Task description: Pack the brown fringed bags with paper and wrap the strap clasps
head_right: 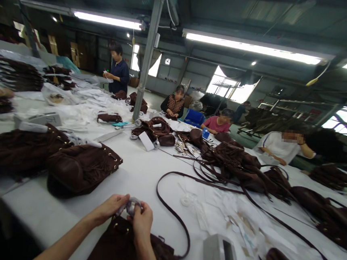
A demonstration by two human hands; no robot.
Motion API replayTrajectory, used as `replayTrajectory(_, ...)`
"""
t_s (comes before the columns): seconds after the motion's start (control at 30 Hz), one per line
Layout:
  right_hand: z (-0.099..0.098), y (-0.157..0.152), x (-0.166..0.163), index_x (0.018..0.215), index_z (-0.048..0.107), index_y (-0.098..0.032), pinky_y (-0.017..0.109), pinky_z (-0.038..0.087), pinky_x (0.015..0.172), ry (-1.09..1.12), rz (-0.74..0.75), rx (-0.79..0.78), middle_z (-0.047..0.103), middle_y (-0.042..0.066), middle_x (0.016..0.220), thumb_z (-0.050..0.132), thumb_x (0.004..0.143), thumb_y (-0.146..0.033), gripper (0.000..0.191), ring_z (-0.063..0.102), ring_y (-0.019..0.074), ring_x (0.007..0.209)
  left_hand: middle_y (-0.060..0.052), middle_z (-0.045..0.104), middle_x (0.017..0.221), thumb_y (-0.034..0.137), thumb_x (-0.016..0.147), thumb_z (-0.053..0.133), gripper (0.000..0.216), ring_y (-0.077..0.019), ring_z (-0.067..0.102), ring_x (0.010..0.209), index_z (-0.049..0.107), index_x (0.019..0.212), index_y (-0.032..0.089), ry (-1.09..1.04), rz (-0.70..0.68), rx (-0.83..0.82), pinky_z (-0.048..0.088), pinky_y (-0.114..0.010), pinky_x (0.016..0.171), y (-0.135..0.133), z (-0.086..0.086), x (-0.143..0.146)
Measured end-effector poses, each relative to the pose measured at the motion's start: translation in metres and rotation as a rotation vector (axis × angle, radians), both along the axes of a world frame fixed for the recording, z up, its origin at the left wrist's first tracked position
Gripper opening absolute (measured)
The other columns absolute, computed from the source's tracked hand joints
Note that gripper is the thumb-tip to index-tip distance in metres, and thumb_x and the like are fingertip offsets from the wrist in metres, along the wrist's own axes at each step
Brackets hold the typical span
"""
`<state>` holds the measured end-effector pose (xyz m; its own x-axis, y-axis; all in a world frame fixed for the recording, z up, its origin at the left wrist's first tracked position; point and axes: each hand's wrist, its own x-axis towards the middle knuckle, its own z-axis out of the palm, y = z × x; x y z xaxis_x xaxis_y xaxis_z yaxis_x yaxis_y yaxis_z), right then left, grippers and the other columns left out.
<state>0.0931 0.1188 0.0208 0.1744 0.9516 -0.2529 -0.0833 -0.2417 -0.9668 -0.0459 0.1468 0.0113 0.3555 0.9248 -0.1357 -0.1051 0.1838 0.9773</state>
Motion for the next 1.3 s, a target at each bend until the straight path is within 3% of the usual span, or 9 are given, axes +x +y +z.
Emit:
replayTrajectory(0.27, -0.007, -0.005, -0.009, 0.099, 0.054, -0.014, 0.037, 0.057, 0.069, 0.105, -0.036, 0.003, 0.065, 0.010, 0.088, 0.061, 0.071, -0.035, 0.036, 0.064, 0.0250, 0.085, -0.002, 0.058, 0.062, 0.070, 0.071, 0.052, 0.063, -0.0132, 0.044, 0.059, 0.068, 0.076, 0.010, -0.036, 0.016, -0.024, 0.030, -0.026, 0.058, -0.004, -0.002, 0.006)
replayTrajectory(0.4, -0.004, -0.005, -0.003, 0.112, 0.050, -0.015, 0.033, 0.055, 0.059, 0.064, 0.022, 0.041, 0.067, 0.006, 0.080, 0.065, 0.069, -0.031, 0.048, 0.064, 0.0225, 0.071, -0.003, 0.062, 0.070, 0.065, 0.073, 0.056, 0.056, -0.0146, 0.049, 0.066, 0.069, 0.084, 0.011, -0.119, -0.013, -0.027, 0.035, -0.026, 0.064, -0.009, 0.003, 0.005)
replayTrajectory(0.53, 0.004, -0.003, 0.010, 0.126, 0.045, -0.016, 0.031, 0.050, 0.055, -0.376, 0.136, 0.230, 0.065, 0.001, 0.066, 0.054, 0.080, -0.027, 0.048, 0.059, 0.0187, 0.055, 0.000, 0.056, 0.062, 0.061, 0.075, 0.058, 0.051, -0.0104, 0.042, 0.059, 0.068, 0.081, 0.011, -0.153, -0.024, -0.026, 0.030, -0.024, 0.058, -0.009, 0.005, 0.005)
replayTrajectory(0.6, 0.008, -0.002, 0.015, 0.125, 0.049, -0.017, 0.035, 0.052, 0.068, -0.595, 0.156, 0.385, 0.069, 0.006, 0.084, 0.050, 0.084, -0.026, 0.043, 0.064, 0.0218, 0.073, 0.003, 0.050, 0.057, 0.059, 0.076, 0.058, 0.049, -0.0079, 0.031, 0.052, 0.067, 0.078, 0.011, -0.151, -0.014, -0.037, 0.023, -0.024, 0.051, -0.008, 0.003, 0.006)
replayTrajectory(0.7, 0.009, -0.001, 0.017, 0.120, 0.055, -0.018, 0.039, 0.047, 0.091, -0.745, 0.191, 0.561, 0.062, 0.012, 0.116, 0.047, 0.085, -0.022, 0.036, 0.057, 0.0249, 0.106, 0.005, 0.045, 0.055, 0.058, 0.076, 0.058, 0.047, -0.0073, 0.025, 0.050, 0.064, 0.075, 0.012, -0.154, -0.013, -0.058, 0.018, -0.025, 0.049, -0.006, 0.001, 0.006)
replayTrajectory(0.77, 0.008, 0.000, 0.017, 0.119, 0.055, -0.018, 0.037, 0.047, 0.090, -0.796, 0.222, 0.600, 0.063, 0.012, 0.110, 0.044, 0.086, -0.019, 0.035, 0.059, 0.0234, 0.102, 0.003, 0.047, 0.060, 0.059, 0.077, 0.057, 0.047, -0.0079, 0.029, 0.052, 0.063, 0.077, 0.012, -0.164, -0.020, -0.064, 0.020, -0.025, 0.051, -0.006, 0.001, 0.006)
replayTrajectory(0.9, 0.007, 0.000, 0.013, 0.115, 0.057, -0.019, 0.034, 0.049, 0.077, -0.833, 0.193, 0.623, 0.062, 0.009, 0.092, 0.041, 0.087, -0.018, 0.032, 0.060, 0.0217, 0.084, 0.001, 0.050, 0.065, 0.063, 0.076, 0.054, 0.052, -0.0095, 0.034, 0.058, 0.063, 0.080, 0.012, -0.179, -0.050, -0.087, 0.025, -0.025, 0.054, -0.009, 0.005, 0.003)
replayTrajectory(1.17, 0.006, -0.004, 0.007, 0.109, 0.064, -0.020, 0.037, 0.044, 0.076, -0.927, 0.058, 0.559, 0.065, 0.010, 0.084, 0.044, 0.086, -0.022, 0.031, 0.059, 0.0250, 0.079, -0.002, 0.058, 0.068, 0.060, 0.076, 0.058, 0.050, -0.0108, 0.044, 0.060, 0.064, 0.085, 0.011, -0.284, -0.129, -0.202, 0.031, -0.024, 0.056, -0.009, 0.001, 0.003)
replayTrajectory(1.3, 0.016, 0.001, 0.009, 0.102, 0.067, -0.020, 0.039, 0.042, 0.088, -0.487, 0.076, 0.384, 0.067, 0.010, 0.094, 0.057, 0.076, -0.024, 0.028, 0.058, 0.0259, 0.091, 0.001, 0.055, 0.068, 0.054, 0.076, 0.062, 0.041, -0.0078, 0.041, 0.058, 0.065, 0.085, 0.013, -0.333, -0.068, -0.229, 0.032, -0.021, 0.055, -0.009, -0.004, 0.004)
